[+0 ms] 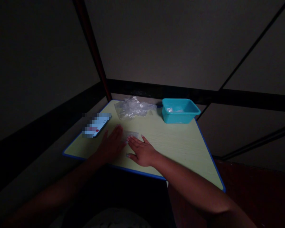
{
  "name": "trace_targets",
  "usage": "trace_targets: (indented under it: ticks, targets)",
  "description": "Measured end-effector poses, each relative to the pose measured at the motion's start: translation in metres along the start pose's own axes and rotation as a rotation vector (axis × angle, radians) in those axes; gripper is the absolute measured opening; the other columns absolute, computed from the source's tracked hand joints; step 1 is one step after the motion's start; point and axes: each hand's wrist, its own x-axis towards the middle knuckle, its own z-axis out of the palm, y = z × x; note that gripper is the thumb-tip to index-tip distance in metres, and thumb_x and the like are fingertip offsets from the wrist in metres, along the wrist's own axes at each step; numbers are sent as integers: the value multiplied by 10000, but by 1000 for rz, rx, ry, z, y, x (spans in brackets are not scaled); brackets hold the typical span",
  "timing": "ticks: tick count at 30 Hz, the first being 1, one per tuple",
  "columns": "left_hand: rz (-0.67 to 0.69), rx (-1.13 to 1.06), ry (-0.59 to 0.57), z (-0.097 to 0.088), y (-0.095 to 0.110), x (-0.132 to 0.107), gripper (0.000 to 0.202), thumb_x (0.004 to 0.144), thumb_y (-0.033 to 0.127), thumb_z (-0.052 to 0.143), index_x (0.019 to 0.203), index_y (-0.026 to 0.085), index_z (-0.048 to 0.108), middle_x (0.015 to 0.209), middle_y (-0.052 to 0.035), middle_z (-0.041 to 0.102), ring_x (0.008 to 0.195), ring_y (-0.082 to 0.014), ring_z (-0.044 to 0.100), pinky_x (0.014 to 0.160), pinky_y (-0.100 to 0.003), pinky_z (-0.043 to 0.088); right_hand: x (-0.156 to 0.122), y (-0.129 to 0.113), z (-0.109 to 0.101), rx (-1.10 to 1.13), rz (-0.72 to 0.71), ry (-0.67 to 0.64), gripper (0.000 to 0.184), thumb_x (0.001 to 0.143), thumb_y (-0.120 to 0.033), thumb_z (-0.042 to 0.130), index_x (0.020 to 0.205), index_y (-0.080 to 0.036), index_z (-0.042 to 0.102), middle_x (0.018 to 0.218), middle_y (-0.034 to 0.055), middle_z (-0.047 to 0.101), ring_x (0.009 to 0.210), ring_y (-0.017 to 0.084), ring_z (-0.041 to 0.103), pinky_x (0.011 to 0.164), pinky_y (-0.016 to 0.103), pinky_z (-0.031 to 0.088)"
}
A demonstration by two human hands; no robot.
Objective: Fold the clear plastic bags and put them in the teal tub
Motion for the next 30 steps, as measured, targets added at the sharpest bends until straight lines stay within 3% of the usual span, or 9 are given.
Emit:
trace_targets:
  ticks: [4,7,12,16,24,30]
  targets:
    - [238,-158,-36,1,18,13,575,972,347,319,1467,57,298,1533,-208,297,1444,-270,242,1106,-526,304,-1,-1,-1,-21,-6,34,539,948,-437,460,1404,-149,456,1535,175,308,1435,255,242,1153,564,89]
    - [293,-242,-63,9,21,20,604,971,359,320,1445,-15,305,1526,-247,278,1445,-283,224,1117,-475,310,-1,-2,-1,-21,-10,64,521,935,-437,486,1393,-188,474,1537,162,312,1431,256,256,1149,567,113]
    - [306,-253,4,25,9,18,596,976,373,334,1441,0,320,1528,-264,250,1440,-305,224,1106,-483,330,-1,-2,-1,-22,-13,58,543,948,-451,454,1406,-159,452,1543,168,290,1437,257,235,1145,578,107]
    - [293,-195,73,31,-2,12,568,990,369,327,1460,52,312,1509,-243,326,1438,-297,243,1095,-501,344,-1,-2,-1,-16,-4,50,622,957,-471,419,1466,-121,345,1534,178,292,1441,241,223,1146,577,109]
    - [150,-91,73,34,-24,8,553,986,403,335,1418,62,391,1489,-235,370,1402,-302,333,1084,-494,360,-1,-1,-2,0,10,-1,675,965,-477,392,1518,-136,209,1557,166,215,1453,227,176,1149,558,105]
    - [136,-54,74,29,-23,6,565,969,416,371,1423,81,394,1501,-215,361,1416,-300,308,1078,-509,357,8,-4,-12,24,61,-7,642,989,-469,322,1524,-145,178,1567,160,180,1460,247,144,1124,622,-6]
